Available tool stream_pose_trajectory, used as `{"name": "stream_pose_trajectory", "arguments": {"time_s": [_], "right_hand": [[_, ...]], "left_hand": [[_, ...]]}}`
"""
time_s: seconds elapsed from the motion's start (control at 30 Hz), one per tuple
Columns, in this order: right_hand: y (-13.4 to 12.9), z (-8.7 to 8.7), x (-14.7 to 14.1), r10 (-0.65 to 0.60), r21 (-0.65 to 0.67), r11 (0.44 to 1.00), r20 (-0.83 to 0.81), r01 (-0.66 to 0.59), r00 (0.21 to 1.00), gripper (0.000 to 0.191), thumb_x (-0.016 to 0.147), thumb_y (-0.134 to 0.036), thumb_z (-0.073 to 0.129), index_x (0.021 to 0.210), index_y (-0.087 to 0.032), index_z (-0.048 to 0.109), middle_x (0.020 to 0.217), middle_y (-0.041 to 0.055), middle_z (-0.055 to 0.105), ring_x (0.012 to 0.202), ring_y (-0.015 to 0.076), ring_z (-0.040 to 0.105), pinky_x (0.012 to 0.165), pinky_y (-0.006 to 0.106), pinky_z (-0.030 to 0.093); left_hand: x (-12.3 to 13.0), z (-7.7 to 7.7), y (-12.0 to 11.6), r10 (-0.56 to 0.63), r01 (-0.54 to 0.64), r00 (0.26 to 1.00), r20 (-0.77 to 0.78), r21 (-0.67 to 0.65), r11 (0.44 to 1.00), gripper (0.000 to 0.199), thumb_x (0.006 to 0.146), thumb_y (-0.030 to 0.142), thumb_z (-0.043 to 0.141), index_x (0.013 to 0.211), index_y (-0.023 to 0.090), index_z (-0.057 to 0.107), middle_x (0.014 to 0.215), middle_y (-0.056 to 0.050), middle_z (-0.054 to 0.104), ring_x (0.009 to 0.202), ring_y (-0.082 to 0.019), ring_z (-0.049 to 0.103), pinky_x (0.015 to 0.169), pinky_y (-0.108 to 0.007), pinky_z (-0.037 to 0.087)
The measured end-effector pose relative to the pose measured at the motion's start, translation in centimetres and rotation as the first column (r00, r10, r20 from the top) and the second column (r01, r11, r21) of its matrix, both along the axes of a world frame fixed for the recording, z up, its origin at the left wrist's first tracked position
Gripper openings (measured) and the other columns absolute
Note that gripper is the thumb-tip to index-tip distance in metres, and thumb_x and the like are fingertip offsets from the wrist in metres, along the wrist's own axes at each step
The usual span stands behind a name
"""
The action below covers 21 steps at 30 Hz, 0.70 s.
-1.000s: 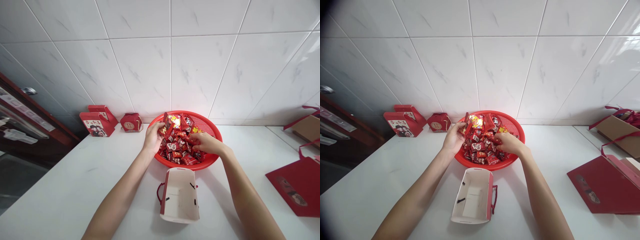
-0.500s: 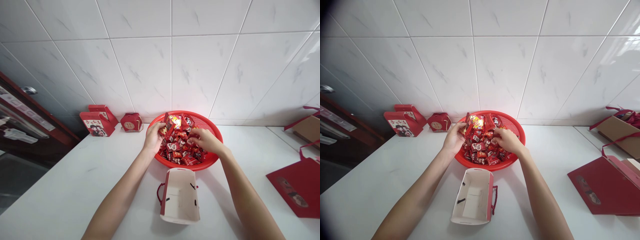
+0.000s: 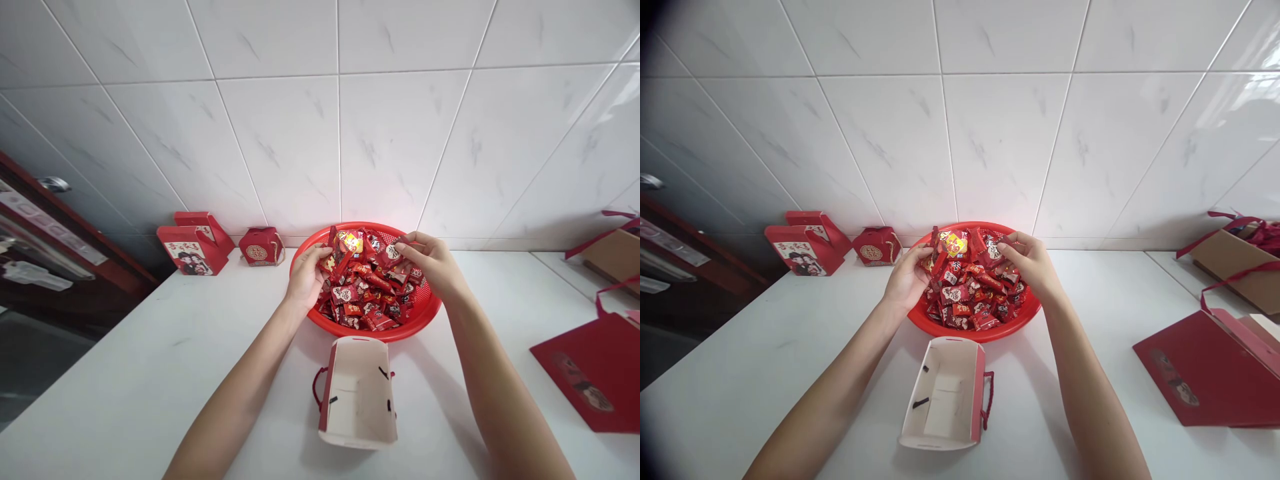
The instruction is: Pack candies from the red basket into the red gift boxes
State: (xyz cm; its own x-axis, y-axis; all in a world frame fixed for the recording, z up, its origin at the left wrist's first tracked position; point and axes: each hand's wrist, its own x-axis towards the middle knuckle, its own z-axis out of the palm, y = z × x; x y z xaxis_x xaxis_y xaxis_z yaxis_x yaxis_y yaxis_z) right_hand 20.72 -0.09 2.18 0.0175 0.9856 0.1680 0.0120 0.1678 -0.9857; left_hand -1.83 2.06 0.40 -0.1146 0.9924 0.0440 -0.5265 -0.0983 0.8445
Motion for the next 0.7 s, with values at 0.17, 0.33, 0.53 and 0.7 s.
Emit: {"name": "stream_pose_trajectory", "arguments": {"time_s": [0.17, 0.33, 0.53, 0.7], "right_hand": [[-0.01, -0.01, 0.16, 0.045, -0.045, 0.998, -0.038, -0.047, 0.998, 0.044, 0.068, -0.052, 0.089, 0.085, -0.02, 0.065, 0.075, 0.0019, 0.075, 0.059, 0.0164, 0.07, 0.053, 0.025, 0.047], [-0.24, 0.05, 0.12, 0.069, -0.05, 0.996, -0.021, -0.07, 0.997, 0.042, 0.069, -0.05, 0.089, 0.083, -0.019, 0.066, 0.083, 0.0032, 0.074, 0.066, 0.0198, 0.074, 0.055, 0.026, 0.047], [-0.3, -0.03, 0.34, 0.108, -0.035, 0.994, 0.069, -0.106, 0.992, 0.039, 0.074, -0.052, 0.085, 0.081, -0.019, 0.067, 0.082, 0.0028, 0.071, 0.068, 0.0169, 0.068, 0.058, 0.028, 0.048], [-0.03, -0.43, 0.43, 0.23, -0.098, 0.972, 0.213, -0.213, 0.95, 0.035, 0.079, -0.052, 0.078, 0.087, -0.019, 0.068, 0.08, 0.0028, 0.071, 0.07, 0.0178, 0.066, 0.068, 0.033, 0.053]], "left_hand": [[0.18, -0.09, -0.32, -0.023, 0.024, 0.995, -0.099, 0.016, 1.0, 0.021, 0.058, 0.028, 0.082, 0.064, 0.019, 0.065, 0.063, 0.005, 0.063, 0.058, -0.011, 0.058, 0.057, -0.022, 0.049], [0.34, -0.47, -0.46, 0.035, -0.018, 0.98, -0.197, 0.089, 0.996, 0.019, 0.062, 0.033, 0.081, 0.069, 0.02, 0.068, 0.068, 0.004, 0.066, 0.068, -0.014, 0.061, 0.067, -0.026, 0.052], [0.39, -0.23, -0.44, -0.001, 0.011, 0.989, -0.151, 0.062, 0.998, 0.019, 0.06, 0.032, 0.081, 0.067, 0.02, 0.069, 0.067, 0.004, 0.067, 0.062, -0.011, 0.059, 0.061, -0.023, 0.051], [0.36, 0.13, -0.37, -0.03, 0.031, 0.997, -0.073, 0.016, 0.999, 0.019, 0.054, 0.028, 0.082, 0.064, 0.019, 0.068, 0.066, 0.004, 0.067, 0.061, -0.01, 0.059, 0.053, -0.019, 0.046]]}}
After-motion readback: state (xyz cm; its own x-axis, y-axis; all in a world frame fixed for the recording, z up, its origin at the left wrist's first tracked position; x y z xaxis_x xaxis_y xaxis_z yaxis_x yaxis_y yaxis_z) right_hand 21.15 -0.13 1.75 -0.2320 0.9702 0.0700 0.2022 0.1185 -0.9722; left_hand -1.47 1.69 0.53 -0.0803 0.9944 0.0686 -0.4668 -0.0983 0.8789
